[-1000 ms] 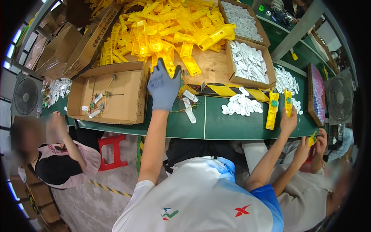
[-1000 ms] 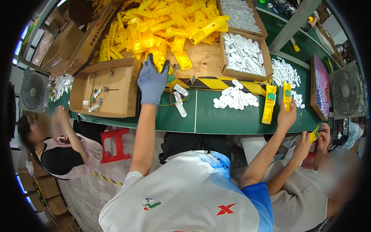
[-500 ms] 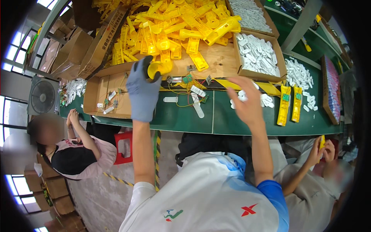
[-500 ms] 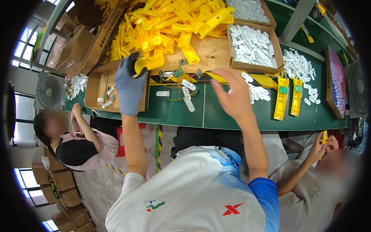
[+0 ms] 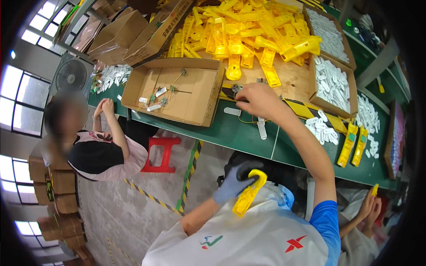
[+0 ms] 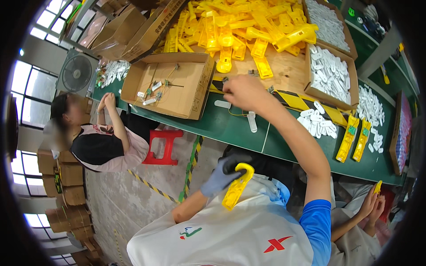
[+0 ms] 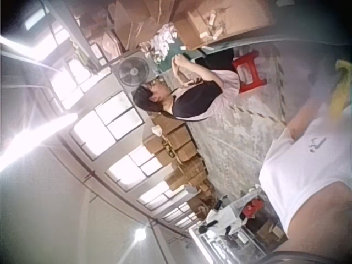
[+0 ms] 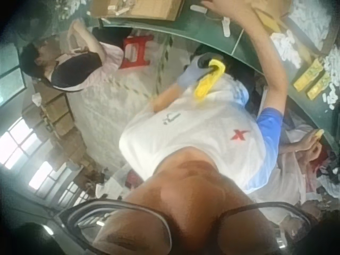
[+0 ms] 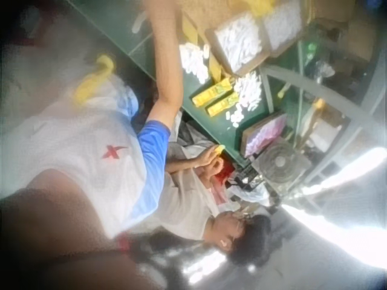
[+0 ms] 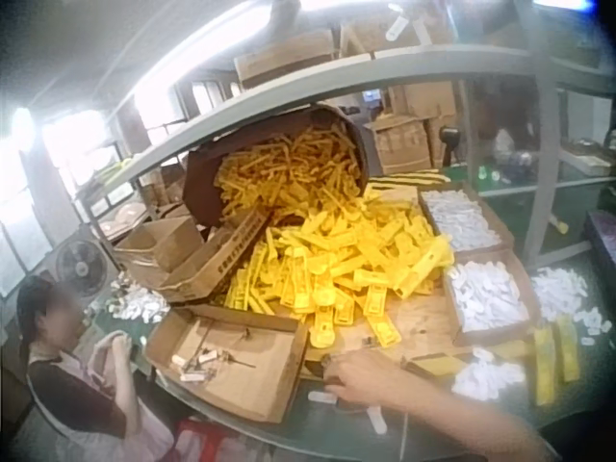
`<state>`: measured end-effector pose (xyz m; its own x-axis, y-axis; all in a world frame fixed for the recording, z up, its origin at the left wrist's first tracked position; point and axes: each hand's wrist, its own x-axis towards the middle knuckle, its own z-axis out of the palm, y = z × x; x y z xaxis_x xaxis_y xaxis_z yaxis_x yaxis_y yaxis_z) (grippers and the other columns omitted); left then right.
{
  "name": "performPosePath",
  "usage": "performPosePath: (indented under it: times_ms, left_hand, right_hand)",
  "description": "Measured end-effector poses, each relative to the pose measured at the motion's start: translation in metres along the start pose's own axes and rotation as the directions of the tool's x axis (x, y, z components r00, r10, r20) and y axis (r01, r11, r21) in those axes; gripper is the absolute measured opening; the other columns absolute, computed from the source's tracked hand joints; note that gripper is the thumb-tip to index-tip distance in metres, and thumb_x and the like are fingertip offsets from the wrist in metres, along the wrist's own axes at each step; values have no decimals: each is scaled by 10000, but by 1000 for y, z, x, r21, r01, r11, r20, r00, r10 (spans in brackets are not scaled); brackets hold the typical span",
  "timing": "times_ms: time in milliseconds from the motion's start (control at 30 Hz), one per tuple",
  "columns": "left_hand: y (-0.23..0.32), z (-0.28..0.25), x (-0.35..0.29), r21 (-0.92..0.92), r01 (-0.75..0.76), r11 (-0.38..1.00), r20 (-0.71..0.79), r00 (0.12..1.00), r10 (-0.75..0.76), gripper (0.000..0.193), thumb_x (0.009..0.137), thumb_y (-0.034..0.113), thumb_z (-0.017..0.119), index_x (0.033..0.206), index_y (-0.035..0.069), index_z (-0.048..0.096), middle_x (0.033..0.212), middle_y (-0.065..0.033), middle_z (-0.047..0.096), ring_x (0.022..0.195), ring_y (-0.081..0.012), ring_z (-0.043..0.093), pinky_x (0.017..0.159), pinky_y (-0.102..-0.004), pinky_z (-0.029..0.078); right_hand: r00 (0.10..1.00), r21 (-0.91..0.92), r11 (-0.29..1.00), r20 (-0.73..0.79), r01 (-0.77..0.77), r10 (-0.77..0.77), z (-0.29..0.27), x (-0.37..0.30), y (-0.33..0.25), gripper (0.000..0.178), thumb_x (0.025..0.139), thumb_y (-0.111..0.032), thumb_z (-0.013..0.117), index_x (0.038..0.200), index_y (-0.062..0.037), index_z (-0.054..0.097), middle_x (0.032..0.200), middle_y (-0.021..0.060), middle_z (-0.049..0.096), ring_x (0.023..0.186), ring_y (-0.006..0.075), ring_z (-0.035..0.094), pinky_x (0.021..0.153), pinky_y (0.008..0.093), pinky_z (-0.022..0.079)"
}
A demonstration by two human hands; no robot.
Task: Assembling electronic components into yellow plastic housings on a production line.
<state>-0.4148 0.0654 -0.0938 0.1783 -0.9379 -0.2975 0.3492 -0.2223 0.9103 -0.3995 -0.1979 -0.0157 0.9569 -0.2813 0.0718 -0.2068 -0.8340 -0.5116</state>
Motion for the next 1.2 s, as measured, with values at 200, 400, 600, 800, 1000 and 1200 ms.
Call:
performPosePath:
  times_ms: [200, 400, 600, 800, 1000, 1200]
  left_hand:
    - [-8, 9, -41, 143, 276, 951, 256, 918, -304, 621, 870, 206, 704, 1388, 25, 415, 1181, -62, 597, 1067, -146, 564, 943, -284, 445]
    - [-1, -34, -65, -140, 438, 888, 385, 850, -359, 709, 844, 120, 733, 1432, 50, 342, 1218, -68, 580, 1144, -160, 541, 997, -322, 430]
    - [5, -47, -50, -209, 295, 933, 215, 944, -250, 587, 845, -19, 667, 1361, 41, 393, 1173, -100, 603, 1060, -227, 611, 937, -388, 499]
    - [39, -37, 31, 33, -326, 945, -421, 853, 309, 494, 814, -47, 673, 1271, 14, 494, 1105, -65, 614, 997, -152, 592, 863, -281, 484]
    - [68, -12, 117, -83, -535, 841, -491, 756, 433, 352, 894, 31, 639, 1214, 30, 491, 1053, -40, 584, 959, -123, 587, 798, -266, 495]
    - [112, 30, 126, 106, -621, 776, -480, 652, 587, 352, 913, 15, 605, 1247, -32, 505, 1224, -95, 577, 1046, -179, 584, 913, -316, 470]
  right_hand:
    - [973, -376, 911, -83, 171, -217, 61, -4, -2, 185, 699, -142, 696, 824, -6, 680, 836, 147, 662, 833, 306, 650, 747, 421, 499]
    - [994, -121, 987, -16, 106, -109, 53, -15, -3, 199, 719, -135, 731, 871, -31, 655, 776, 147, 649, 796, 311, 645, 720, 410, 500]
    - [833, 841, 447, -463, 305, 303, -8, -24, 24, 122, 901, -137, 652, 969, -37, 671, 897, 38, 679, 848, 105, 615, 798, 274, 484]
    - [623, 657, -96, -644, 748, 444, -57, -34, 47, 168, 990, -229, 544, 1078, -97, 598, 927, 26, 660, 860, 142, 624, 777, 296, 498]
    - [718, 822, 142, -555, 552, 421, -65, -75, 50, 151, 963, -190, 593, 1031, -57, 611, 865, 28, 663, 744, 90, 636, 600, 203, 495]
    - [877, 651, 757, -329, -59, 351, -19, -142, -10, 180, 907, -141, 625, 1000, 1, 684, 715, 70, 660, 612, 97, 593, 573, 263, 464]
